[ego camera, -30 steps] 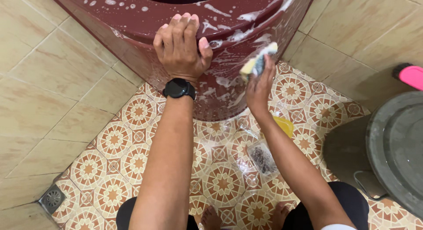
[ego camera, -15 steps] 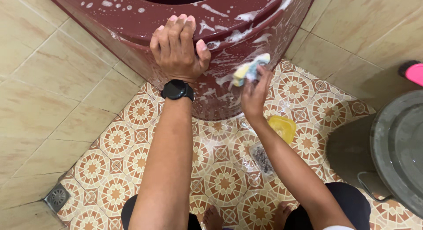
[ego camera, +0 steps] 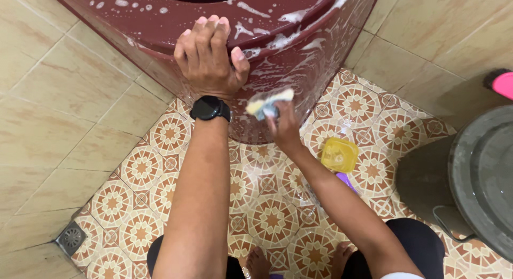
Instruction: The person cleans the exterior of a large maroon plastic container using a yellow scoop, a purple brush, and a sponge. They scrub the container's surface with soap and water, creating foam, and repeatedly rinse the tools in a nearby bucket.
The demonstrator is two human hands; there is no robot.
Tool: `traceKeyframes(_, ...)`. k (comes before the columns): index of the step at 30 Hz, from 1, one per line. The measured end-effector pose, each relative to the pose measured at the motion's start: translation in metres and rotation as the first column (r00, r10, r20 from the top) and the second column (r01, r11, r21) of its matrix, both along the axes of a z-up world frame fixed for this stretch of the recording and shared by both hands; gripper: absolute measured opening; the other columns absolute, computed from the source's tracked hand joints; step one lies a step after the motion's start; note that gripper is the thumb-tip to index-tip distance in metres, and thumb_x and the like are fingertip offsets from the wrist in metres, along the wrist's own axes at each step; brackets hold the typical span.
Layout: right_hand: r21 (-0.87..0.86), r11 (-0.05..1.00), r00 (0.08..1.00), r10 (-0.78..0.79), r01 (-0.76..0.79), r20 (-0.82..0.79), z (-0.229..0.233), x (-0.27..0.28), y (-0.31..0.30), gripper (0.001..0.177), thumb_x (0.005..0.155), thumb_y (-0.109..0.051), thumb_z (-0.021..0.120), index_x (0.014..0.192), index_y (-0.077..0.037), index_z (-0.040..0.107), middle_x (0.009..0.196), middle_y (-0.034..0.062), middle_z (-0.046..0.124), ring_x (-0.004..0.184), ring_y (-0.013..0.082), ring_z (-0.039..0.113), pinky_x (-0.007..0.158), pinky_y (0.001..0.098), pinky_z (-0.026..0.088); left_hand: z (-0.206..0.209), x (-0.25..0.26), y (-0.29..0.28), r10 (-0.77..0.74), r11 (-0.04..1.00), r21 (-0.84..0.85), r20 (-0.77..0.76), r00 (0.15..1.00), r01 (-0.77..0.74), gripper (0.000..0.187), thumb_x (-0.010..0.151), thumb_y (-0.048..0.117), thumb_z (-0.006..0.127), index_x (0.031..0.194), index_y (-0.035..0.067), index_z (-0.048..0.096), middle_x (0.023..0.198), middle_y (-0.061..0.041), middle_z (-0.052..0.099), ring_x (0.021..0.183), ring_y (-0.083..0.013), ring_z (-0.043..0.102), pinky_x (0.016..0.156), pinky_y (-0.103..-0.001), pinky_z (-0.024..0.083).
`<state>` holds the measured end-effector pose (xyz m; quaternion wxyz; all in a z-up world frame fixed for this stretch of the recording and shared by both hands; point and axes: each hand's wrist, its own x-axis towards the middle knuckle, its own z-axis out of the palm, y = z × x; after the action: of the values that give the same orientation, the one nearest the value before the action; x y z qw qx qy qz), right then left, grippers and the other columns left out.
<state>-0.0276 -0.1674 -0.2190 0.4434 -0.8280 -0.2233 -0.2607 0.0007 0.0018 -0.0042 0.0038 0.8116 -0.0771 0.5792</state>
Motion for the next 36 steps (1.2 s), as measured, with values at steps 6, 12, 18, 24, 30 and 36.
traceKeyframes(6, 0.283, 0.959, 0.910, 0.110, 0.008, -0.399, -0.136, 0.004, -0.029, 0.034, 0.096, -0.001, 0.063, 0.126, -0.001, 0.046, 0.113, 0.0162, 0.058, 0.101, 0.0284, 0.063, 0.082, 0.0405, 0.056, 0.000, 0.000, -0.001, 0.009, 1.000, 0.002, -0.010, 1.000, -0.009, 0.041, 0.102, 0.035, 0.046, 0.126, 0.009, 0.068, 0.129, -0.007, 0.066, 0.127, -0.0270, 0.060, 0.111, -0.048, 0.040)
traceKeyframes(12, 0.608, 0.782, 0.733, 0.336, 0.133, -0.592, -0.217, 0.043, -0.040, 0.046, 0.088, 0.005, 0.064, 0.126, -0.007, 0.040, 0.110, 0.0067, 0.060, 0.100, 0.0214, 0.064, 0.081, 0.0354, 0.056, -0.003, 0.000, 0.002, 0.001, 1.000, 0.003, -0.021, 1.000, -0.001, 0.041, 0.104, 0.035, 0.046, 0.128, 0.009, 0.067, 0.130, -0.007, 0.066, 0.128, -0.0273, 0.059, 0.112, -0.049, 0.040)
traceKeyframes(18, 0.598, 0.734, 0.449, 0.438, 0.322, -0.779, -0.167, 0.026, 0.005, 0.026, 0.098, -0.003, 0.059, 0.124, -0.001, 0.053, 0.117, 0.0141, 0.061, 0.103, 0.0249, 0.066, 0.084, 0.0386, 0.061, -0.004, 0.003, 0.001, 0.009, 1.000, 0.011, -0.005, 1.000, -0.009, 0.042, 0.103, 0.036, 0.044, 0.129, 0.009, 0.066, 0.130, -0.008, 0.065, 0.127, -0.0281, 0.059, 0.111, -0.050, 0.040)
traceKeyframes(24, 0.445, 0.756, 0.816, -0.198, 0.480, -0.543, -0.032, 0.064, -0.029, 0.060, 0.080, 0.015, 0.044, 0.137, -0.004, 0.050, 0.146, 0.0178, 0.048, 0.138, 0.0327, 0.049, 0.116, 0.0395, 0.047, -0.008, 0.005, 0.002, -0.002, 1.000, 0.004, 0.007, 1.000, 0.002, 0.043, 0.104, 0.035, 0.043, 0.129, 0.008, 0.065, 0.130, -0.008, 0.065, 0.127, -0.0276, 0.060, 0.111, -0.051, 0.040)
traceKeyframes(30, 0.247, 0.943, 0.973, -0.203, 0.223, -0.106, -0.021, 0.061, -0.041, 0.061, 0.105, 0.015, 0.031, 0.164, 0.004, 0.025, 0.168, 0.0300, 0.028, 0.156, 0.0432, 0.026, 0.127, 0.0483, 0.017, -0.009, 0.006, 0.005, 0.002, 1.000, 0.012, 0.017, 1.000, -0.002, 0.043, 0.105, 0.036, 0.043, 0.129, 0.009, 0.065, 0.131, -0.008, 0.065, 0.127, -0.0279, 0.059, 0.111, -0.051, 0.040)
traceKeyframes(36, 0.212, 0.937, 0.849, -0.135, 0.277, -0.510, -0.126, 0.065, -0.052, 0.053, 0.104, 0.001, 0.046, 0.156, 0.006, 0.034, 0.146, 0.0259, 0.053, 0.136, 0.0343, 0.056, 0.119, 0.0401, 0.044, -0.009, 0.004, 0.002, 0.002, 1.000, 0.004, 0.006, 1.000, -0.002, 0.043, 0.105, 0.036, 0.042, 0.130, 0.009, 0.065, 0.131, -0.008, 0.065, 0.128, -0.0281, 0.059, 0.112, -0.051, 0.040)
